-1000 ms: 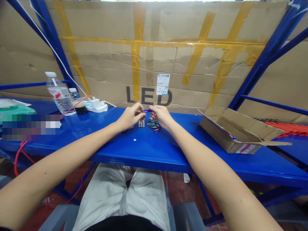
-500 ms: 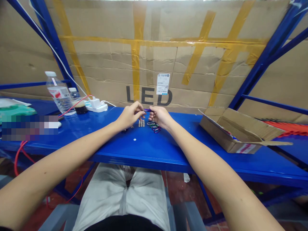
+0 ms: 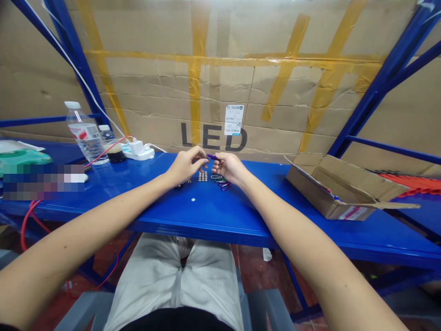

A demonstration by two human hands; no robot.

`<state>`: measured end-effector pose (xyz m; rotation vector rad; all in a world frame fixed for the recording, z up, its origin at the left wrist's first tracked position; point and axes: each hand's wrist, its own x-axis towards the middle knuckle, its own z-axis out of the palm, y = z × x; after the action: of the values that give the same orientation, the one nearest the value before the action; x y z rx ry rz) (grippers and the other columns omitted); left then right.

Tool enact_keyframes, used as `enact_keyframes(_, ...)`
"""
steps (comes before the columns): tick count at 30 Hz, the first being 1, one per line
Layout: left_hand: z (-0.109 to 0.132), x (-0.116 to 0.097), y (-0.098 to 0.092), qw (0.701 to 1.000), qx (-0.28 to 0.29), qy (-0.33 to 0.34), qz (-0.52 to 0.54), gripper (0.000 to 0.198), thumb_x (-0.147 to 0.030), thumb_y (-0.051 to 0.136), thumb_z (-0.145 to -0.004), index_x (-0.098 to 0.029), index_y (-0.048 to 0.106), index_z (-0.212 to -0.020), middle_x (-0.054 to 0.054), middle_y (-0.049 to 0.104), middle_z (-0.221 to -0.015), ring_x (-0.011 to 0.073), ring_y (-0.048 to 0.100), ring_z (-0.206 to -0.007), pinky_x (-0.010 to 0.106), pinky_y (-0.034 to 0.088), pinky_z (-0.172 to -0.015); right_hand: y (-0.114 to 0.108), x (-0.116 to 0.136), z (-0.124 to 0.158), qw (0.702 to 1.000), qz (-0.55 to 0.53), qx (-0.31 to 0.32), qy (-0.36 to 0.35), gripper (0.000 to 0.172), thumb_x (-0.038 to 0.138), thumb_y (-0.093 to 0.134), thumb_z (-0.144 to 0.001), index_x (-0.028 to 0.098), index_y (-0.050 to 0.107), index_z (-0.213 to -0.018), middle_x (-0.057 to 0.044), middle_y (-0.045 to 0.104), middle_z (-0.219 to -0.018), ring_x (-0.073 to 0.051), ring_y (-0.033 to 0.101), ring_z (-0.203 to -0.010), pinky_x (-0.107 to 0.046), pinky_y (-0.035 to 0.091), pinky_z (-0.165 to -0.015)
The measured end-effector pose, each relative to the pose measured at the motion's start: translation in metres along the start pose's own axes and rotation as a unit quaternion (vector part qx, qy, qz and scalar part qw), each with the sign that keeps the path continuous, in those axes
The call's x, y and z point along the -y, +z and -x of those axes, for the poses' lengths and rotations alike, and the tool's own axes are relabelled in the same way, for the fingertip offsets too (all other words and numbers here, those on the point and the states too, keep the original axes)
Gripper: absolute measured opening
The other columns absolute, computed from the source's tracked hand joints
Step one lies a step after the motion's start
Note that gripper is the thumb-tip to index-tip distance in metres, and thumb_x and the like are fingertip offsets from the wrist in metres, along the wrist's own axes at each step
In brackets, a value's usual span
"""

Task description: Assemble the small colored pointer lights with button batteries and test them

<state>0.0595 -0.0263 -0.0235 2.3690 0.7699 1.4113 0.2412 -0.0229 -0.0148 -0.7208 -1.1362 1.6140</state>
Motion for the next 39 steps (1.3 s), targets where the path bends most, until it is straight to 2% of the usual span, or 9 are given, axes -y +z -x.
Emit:
enact_keyframes(5, 0.001, -0.0041, -0.0015, 0.999, -0.001, 0.023, -0.022, 0.009, -0.017, 0.06, -0.09, -0.019, 0.054, -0.097, 0.001, 0.071, -0.086, 0.0113, 0.07, -0.072, 0.022, 0.056, -0.066, 0.0019, 0.0009, 0.0024, 1.0, -0.01, 0.005, 0.018, 0.021, 0.009, 0.05, -0.088, 0.017, 0.049, -0.07, 0.001, 0.044, -0.057, -0.011, 0.04, -0.054, -0.026, 0.04, -0.057)
enact_keyframes(13, 0.001, -0.0021, -0.0017, 0.997, -0.018, 0.058, -0.056, 0.012, -0.018, 0.062, -0.091, -0.02, 0.055, -0.101, 0.002, 0.072, -0.092, 0.0131, 0.071, -0.081, 0.025, 0.057, -0.074, 0.0, 0.0, 0.0033, 0.999, -0.014, 0.048, 0.007, 0.018, 0.01, 0.053, -0.087, 0.017, 0.051, -0.07, 0.001, 0.044, -0.058, -0.012, 0.039, -0.055, -0.026, 0.041, -0.056)
enact_keyframes(19, 0.0017, -0.0012, -0.0006, 0.995, -0.004, 0.069, -0.074, 0.01, -0.019, 0.062, -0.091, -0.02, 0.055, -0.099, 0.0, 0.071, -0.086, 0.0122, 0.07, -0.076, 0.023, 0.055, -0.07, 0.0011, 0.0045, 0.0052, 0.998, 0.003, 0.024, -0.061, 0.021, 0.016, 0.066, -0.084, 0.018, 0.051, -0.07, 0.005, 0.039, -0.056, -0.009, 0.034, -0.052, -0.023, 0.037, -0.051)
enact_keyframes(26, 0.0011, -0.0035, -0.0007, 0.996, 0.002, 0.066, -0.068, 0.006, -0.02, 0.06, -0.093, -0.019, 0.056, -0.097, 0.001, 0.071, -0.085, 0.0126, 0.07, -0.076, 0.023, 0.054, -0.07, 0.002, 0.006, 0.006, 0.992, 0.042, 0.015, -0.114, 0.036, 0.026, 0.08, -0.078, 0.019, 0.048, -0.064, 0.008, 0.029, -0.052, -0.007, 0.027, -0.049, -0.022, 0.033, -0.046)
enact_keyframes(31, 0.0017, 0.0004, -0.0014, 0.992, 0.014, 0.077, -0.095, 0.007, -0.022, 0.059, -0.093, -0.02, 0.056, -0.099, 0.001, 0.071, -0.086, 0.013, 0.069, -0.076, 0.023, 0.053, -0.071, 0.001, 0.0081, 0.0061, 0.98, 0.101, -0.013, -0.171, 0.043, 0.032, 0.087, -0.07, 0.019, 0.048, -0.06, 0.007, 0.034, -0.05, -0.007, 0.03, -0.048, -0.024, 0.032, -0.045)
enact_keyframes(39, 0.0039, 0.0009, -0.0041, 0.976, 0.062, 0.118, -0.171, 0.008, -0.027, 0.055, -0.097, -0.021, 0.056, -0.102, 0.002, 0.071, -0.086, 0.0156, 0.068, -0.075, 0.025, 0.048, -0.067, -0.0013, 0.0049, 0.0043, 0.978, 0.117, 0.011, -0.171, 0.049, 0.045, 0.089, -0.064, 0.019, 0.049, -0.057, 0.008, 0.033, -0.049, -0.006, 0.03, -0.047, -0.024, 0.032, -0.044)
